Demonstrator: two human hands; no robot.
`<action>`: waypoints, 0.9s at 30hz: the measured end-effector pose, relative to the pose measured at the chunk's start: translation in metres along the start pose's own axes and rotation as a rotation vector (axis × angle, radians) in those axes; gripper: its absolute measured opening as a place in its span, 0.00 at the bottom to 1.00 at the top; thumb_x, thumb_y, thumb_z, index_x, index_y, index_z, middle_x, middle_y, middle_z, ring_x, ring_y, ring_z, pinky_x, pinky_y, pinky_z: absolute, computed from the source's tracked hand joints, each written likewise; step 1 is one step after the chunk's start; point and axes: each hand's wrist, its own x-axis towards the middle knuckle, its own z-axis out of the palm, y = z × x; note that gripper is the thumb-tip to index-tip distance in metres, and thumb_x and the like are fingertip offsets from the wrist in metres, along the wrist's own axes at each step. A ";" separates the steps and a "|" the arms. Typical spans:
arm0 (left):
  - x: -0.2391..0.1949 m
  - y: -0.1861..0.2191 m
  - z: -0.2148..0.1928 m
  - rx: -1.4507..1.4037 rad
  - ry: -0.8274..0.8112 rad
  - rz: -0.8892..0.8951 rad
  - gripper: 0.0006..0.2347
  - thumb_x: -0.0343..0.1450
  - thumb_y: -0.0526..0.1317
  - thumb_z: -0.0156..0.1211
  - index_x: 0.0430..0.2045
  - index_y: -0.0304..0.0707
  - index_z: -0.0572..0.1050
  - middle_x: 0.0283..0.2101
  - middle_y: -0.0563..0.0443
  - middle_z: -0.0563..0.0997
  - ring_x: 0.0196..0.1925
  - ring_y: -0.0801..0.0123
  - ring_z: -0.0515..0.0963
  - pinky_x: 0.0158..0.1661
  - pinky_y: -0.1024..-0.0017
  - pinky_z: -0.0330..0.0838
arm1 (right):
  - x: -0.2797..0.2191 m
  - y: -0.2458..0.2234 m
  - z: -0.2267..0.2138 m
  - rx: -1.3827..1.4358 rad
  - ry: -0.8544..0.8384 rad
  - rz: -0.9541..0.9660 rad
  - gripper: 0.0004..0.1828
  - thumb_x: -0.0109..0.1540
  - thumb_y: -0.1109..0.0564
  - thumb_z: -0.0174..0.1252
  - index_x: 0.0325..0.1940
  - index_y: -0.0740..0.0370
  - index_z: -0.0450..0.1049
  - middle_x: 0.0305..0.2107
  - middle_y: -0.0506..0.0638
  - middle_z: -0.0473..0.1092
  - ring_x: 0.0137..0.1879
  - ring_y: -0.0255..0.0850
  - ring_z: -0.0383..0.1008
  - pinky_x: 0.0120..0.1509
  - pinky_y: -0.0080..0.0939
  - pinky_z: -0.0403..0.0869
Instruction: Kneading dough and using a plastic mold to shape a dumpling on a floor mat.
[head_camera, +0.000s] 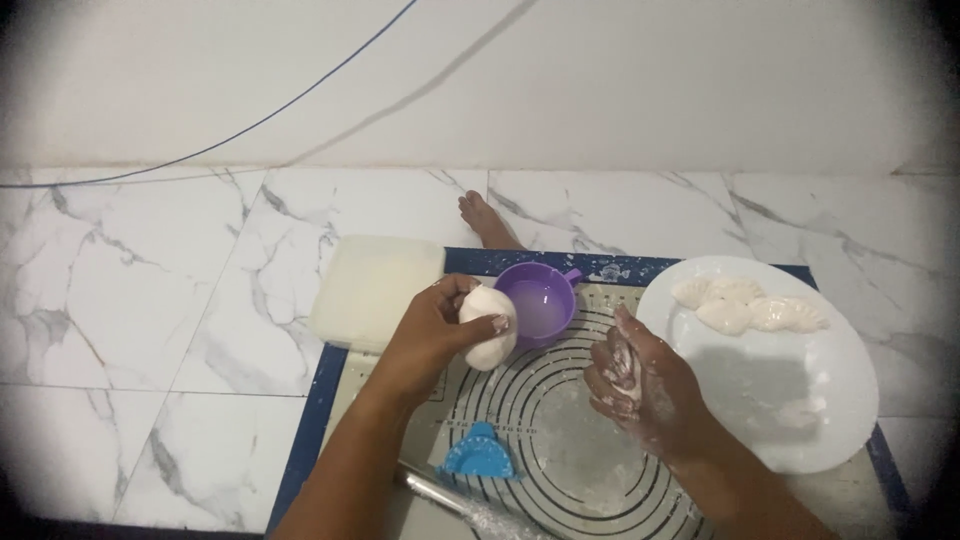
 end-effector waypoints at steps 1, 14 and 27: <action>-0.001 0.001 0.001 0.007 -0.002 -0.006 0.19 0.61 0.26 0.69 0.45 0.31 0.72 0.41 0.33 0.84 0.40 0.53 0.86 0.40 0.65 0.84 | -0.002 0.000 -0.004 0.009 0.003 -0.001 0.26 0.73 0.46 0.48 0.22 0.56 0.69 0.10 0.44 0.59 0.11 0.32 0.56 0.11 0.30 0.55; -0.008 -0.006 0.009 -0.012 -0.028 -0.053 0.21 0.60 0.21 0.66 0.47 0.29 0.73 0.41 0.33 0.84 0.40 0.54 0.83 0.39 0.65 0.79 | -0.021 -0.032 0.022 0.075 0.157 -0.084 0.13 0.62 0.57 0.50 0.47 0.66 0.69 0.39 0.63 0.69 0.40 0.50 0.68 0.41 0.51 0.69; -0.009 -0.033 0.024 -0.340 -0.216 -0.099 0.14 0.67 0.30 0.61 0.45 0.31 0.68 0.46 0.30 0.80 0.44 0.52 0.81 0.44 0.58 0.79 | -0.015 -0.018 0.006 -0.135 0.246 0.006 0.16 0.58 0.66 0.53 0.50 0.71 0.72 0.41 0.61 0.73 0.35 0.40 0.67 0.29 0.33 0.62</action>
